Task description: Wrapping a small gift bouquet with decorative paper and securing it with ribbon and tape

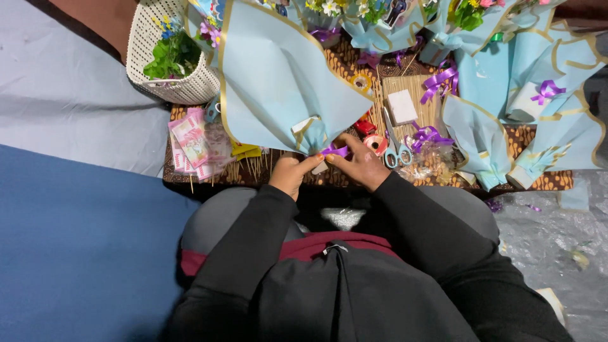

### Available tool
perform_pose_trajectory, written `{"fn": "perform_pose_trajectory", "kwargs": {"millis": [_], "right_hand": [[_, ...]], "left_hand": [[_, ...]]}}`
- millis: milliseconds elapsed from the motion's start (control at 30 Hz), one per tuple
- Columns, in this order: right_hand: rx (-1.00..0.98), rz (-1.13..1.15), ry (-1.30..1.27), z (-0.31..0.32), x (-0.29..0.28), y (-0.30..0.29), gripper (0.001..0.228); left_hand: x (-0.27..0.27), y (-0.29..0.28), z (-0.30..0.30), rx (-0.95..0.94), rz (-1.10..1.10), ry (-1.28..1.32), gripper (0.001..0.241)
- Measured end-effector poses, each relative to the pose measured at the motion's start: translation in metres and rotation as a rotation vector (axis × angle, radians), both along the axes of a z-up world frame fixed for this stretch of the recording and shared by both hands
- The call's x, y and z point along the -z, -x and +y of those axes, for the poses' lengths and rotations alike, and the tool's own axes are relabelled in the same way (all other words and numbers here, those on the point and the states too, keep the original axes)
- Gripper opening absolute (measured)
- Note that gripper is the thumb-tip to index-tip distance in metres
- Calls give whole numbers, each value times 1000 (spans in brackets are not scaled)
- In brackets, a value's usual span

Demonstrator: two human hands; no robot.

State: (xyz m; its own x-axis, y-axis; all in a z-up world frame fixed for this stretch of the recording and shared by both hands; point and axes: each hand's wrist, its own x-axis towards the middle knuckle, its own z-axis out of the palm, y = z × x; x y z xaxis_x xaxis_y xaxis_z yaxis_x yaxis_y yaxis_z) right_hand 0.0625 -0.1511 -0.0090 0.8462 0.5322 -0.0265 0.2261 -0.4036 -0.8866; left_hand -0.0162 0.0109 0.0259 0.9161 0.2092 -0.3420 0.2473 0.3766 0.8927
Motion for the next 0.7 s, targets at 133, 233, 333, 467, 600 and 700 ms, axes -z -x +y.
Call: {"fn": "perform_pose_trajectory", "kwargs": {"millis": [133, 233, 333, 467, 600, 700], "right_hand": [[-18, 147, -72, -8, 3, -15, 54], [77, 350, -293, -17, 29, -32, 52], [214, 331, -329, -22, 35, -39, 52], [247, 162, -250, -17, 21, -27, 39], [140, -151, -97, -9, 17, -14, 37], [77, -262, -143, 1, 3, -6, 50]], "left_hand": [[47, -8, 20, -41, -39, 51, 53], [63, -10, 30, -99, -55, 104, 40], [32, -9, 37, -162, -58, 199, 35], [24, -3, 52, -80, -163, 391, 21], [29, -3, 70, 131, -285, 551, 23], [9, 6, 67, 198, -343, 599, 38]]}}
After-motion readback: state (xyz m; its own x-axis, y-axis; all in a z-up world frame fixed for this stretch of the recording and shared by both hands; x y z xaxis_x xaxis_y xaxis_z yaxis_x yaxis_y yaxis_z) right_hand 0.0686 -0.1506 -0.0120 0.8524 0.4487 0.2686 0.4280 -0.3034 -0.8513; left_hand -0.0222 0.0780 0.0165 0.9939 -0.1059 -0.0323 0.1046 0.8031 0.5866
